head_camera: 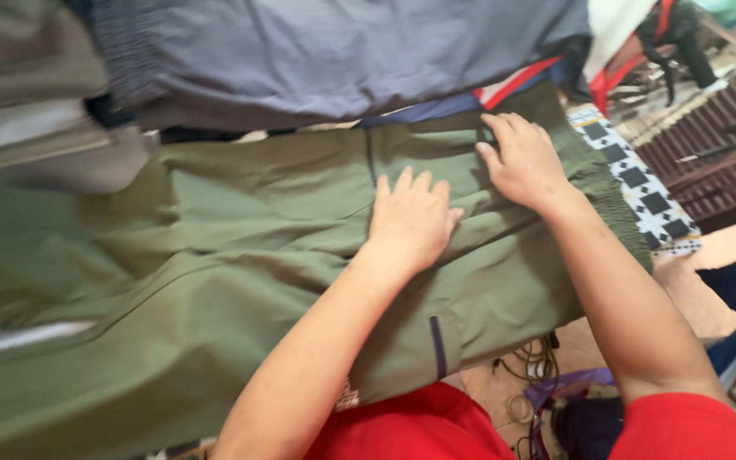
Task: The person folds green pants by hand on a patterned surface and places them into an open suitcase next to other clothes.
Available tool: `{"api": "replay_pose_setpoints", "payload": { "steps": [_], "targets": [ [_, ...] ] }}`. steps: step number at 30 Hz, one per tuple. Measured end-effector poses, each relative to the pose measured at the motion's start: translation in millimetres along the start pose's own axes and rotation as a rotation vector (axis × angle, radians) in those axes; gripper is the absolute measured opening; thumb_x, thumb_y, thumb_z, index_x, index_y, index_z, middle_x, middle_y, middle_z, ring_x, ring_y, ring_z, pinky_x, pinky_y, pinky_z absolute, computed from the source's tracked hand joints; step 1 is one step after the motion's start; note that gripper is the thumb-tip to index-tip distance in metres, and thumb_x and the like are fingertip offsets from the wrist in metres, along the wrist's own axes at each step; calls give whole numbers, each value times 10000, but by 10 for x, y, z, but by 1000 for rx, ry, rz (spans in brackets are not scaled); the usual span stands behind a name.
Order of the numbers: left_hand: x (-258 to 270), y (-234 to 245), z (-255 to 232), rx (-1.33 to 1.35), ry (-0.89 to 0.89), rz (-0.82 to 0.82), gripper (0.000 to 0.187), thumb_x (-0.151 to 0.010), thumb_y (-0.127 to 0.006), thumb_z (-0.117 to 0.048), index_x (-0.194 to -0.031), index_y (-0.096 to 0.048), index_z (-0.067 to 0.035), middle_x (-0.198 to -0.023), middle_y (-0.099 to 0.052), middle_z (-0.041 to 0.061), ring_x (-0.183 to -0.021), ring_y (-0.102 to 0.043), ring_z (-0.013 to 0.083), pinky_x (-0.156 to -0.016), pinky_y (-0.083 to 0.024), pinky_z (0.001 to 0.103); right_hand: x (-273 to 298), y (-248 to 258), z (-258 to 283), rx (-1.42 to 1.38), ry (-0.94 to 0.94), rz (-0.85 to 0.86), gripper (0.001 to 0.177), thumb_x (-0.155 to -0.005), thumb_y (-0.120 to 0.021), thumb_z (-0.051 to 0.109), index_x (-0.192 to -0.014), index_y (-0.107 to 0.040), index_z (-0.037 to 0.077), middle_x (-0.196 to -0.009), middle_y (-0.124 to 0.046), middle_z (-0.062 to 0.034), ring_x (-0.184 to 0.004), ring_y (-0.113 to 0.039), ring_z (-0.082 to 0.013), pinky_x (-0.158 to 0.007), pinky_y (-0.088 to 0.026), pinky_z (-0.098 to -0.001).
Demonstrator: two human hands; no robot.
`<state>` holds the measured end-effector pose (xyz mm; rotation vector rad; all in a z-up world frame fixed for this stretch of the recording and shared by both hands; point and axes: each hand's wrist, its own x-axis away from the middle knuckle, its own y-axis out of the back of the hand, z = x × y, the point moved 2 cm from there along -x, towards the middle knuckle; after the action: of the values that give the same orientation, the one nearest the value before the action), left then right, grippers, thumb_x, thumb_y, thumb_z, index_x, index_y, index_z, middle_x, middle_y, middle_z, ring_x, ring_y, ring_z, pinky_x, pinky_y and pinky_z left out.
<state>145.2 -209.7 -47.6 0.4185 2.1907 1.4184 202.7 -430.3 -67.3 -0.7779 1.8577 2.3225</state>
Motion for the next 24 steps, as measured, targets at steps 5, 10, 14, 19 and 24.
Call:
{"api": "replay_pose_setpoints", "payload": {
  "steps": [5,10,14,19,24],
  "targets": [
    [-154,-138,153,13,103,110,967,-823,-585,-759,-1483,-430,-69,-1547,-344,265,-1472,-239,429,-1156,-149,670,26,-62,-401,37,-196,191,774,-980,-527,538,-1584,-374,79,-1609,-350,-255,-1501,-280,-395,-1156,-168,-687],
    [-47,-14,21,-83,87,242,1278,-656,-595,-895,-1621,-242,-135,-1657,-171,281,-1507,-88,516,-1114,-50,719,40,-99,-511,140,-324,292,827,-984,-403,638,-1624,-266,133,-1684,-196,-181,-1555,-68,-433,-1184,-41,-682],
    [6,-23,-58,-117,31,230,1242,-674,-585,-886,-1610,-268,-134,-1650,-198,281,-1508,-114,511,-1100,-55,750,18,-84,-589,220,-417,310,864,-970,-367,685,-1636,-232,151,-1697,-173,-133,-1541,-21,-470,-1188,9,-685],
    [120,-110,-48,-107,-93,100,1045,-736,-585,-817,-1535,-390,-172,-1593,-249,291,-1487,-158,495,-1119,-65,758,8,-81,-629,230,-446,307,864,-972,-351,694,-1632,-231,149,-1700,-163,-130,-1540,1,-478,-1179,11,-683],
    [219,-201,-47,-95,-238,9,819,-823,-556,-730,-1482,-502,-246,-1595,-288,278,-1492,-183,494,-1113,-64,776,23,-115,-649,226,-424,280,845,-981,-392,666,-1615,-270,121,-1683,-194,-165,-1522,-39,-496,-1167,-12,-688]
  ]
}}
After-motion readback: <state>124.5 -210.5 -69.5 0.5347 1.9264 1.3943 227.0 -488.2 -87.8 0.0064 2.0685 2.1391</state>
